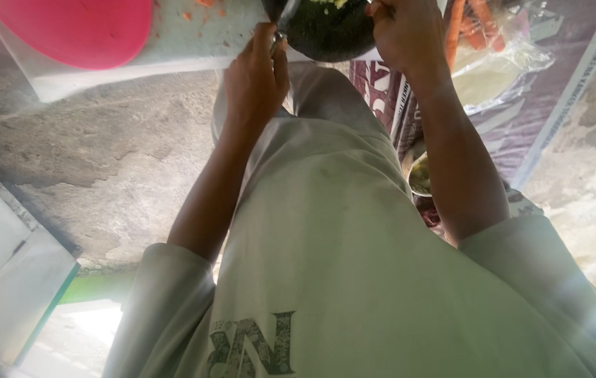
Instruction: The person uses a pestle and mortar to grind a yellow vegetable, likely ginger, into a paste. They repeatedly press and scrape the contents with the pestle and a spoon to mix and refine the texture.
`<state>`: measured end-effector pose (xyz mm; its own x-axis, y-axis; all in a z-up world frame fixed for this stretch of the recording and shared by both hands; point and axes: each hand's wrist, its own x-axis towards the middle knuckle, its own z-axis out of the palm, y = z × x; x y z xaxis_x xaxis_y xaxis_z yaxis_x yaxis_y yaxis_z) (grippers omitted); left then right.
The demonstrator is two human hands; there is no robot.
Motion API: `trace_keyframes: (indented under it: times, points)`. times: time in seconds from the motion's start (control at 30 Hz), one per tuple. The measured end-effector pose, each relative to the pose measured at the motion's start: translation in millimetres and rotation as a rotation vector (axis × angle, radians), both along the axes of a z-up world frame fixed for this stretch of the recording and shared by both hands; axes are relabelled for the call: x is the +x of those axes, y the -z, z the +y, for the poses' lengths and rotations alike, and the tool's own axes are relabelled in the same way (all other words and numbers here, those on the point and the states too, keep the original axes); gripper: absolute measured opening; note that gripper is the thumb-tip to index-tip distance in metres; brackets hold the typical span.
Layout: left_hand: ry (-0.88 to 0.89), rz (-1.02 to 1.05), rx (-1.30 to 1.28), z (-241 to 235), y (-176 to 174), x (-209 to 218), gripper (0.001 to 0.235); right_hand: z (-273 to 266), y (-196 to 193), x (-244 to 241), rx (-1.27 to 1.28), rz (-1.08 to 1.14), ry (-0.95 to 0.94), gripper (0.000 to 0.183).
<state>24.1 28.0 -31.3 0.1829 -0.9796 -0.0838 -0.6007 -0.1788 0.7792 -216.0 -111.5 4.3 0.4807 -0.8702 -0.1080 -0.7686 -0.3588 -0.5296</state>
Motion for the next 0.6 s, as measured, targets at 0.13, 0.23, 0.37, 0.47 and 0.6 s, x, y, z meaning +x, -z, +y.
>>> trace_keyframes:
  times: [0.13,0.23,0.37,0.47,0.6]
  points:
    - [-0.019,-0.003,-0.082,1,-6,0,0.019,-6,4,-5,0.097,-0.082,-0.014,0.015]
    - [-0.035,0.021,-0.053,-1,-8,3,0.018,-22,10,-3,0.282,-0.120,-0.009,0.016]
    - [-0.061,0.021,-0.014,6,-12,-3,0.018,-34,10,-8,0.676,-0.184,0.171,0.014]
    - [-0.070,0.013,-0.003,5,-11,-5,0.018,-47,10,-9,0.830,-0.119,0.258,0.014]
    - [-0.048,0.051,0.057,2,-7,-2,0.017,-56,11,-13,0.590,-0.091,-0.017,0.015]
